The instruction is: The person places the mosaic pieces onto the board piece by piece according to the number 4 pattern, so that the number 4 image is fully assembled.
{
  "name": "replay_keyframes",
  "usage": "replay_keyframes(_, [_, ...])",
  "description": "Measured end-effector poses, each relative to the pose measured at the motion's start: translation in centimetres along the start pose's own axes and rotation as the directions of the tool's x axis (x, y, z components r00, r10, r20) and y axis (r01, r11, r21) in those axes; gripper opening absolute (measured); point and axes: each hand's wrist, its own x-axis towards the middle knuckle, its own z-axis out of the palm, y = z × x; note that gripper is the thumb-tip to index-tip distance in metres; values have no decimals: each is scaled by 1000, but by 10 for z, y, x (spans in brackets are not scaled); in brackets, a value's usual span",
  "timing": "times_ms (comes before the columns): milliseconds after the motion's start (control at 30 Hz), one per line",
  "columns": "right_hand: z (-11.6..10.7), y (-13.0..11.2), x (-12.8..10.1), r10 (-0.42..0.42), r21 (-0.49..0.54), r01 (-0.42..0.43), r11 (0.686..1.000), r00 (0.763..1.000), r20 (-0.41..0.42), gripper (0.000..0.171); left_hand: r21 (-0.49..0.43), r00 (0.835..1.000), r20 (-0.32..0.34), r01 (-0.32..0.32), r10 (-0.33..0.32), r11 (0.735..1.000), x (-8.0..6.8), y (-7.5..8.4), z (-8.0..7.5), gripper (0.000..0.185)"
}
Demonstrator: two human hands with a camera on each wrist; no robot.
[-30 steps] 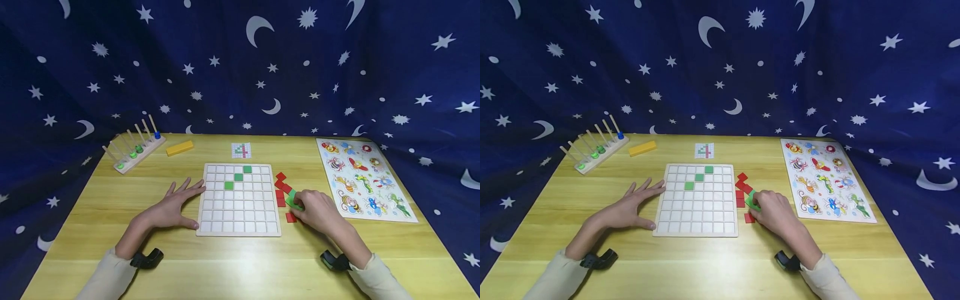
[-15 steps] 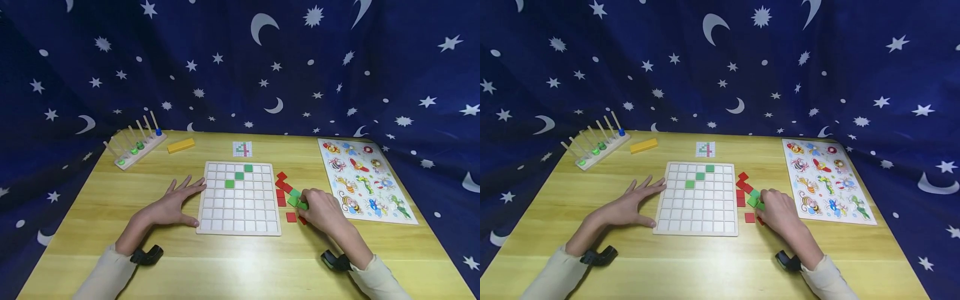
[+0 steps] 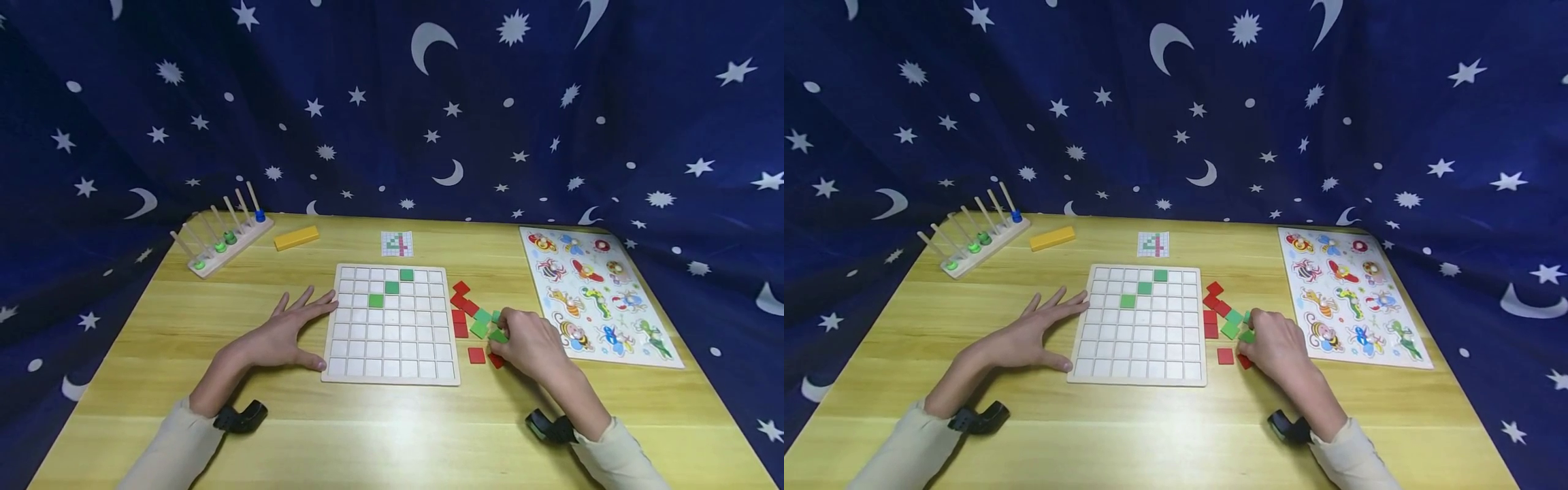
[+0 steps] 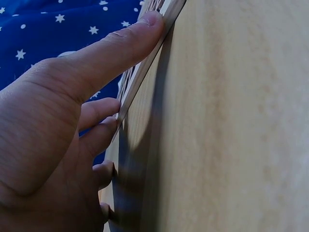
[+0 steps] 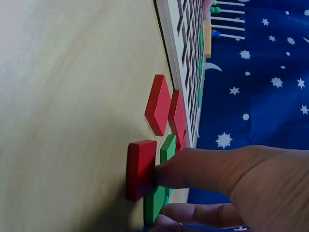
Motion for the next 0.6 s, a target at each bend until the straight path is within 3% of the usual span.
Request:
replay_keyframes(167, [-7,-1,2,-24,19,25,1000,999,-29,21,4,1000,1,3,-3,1000,1,1,0,108])
replay_keyframes(333, [-12,-13,10,-109,29,112,993,990,-89,19,5,1000,-7,5,-5,1000,0,2,-1,107])
replay_keyframes(600, [0,-49,27,-305,98,319,943,943,-135,22,1,1000,-7,-9,9,1000,0,1,0,107])
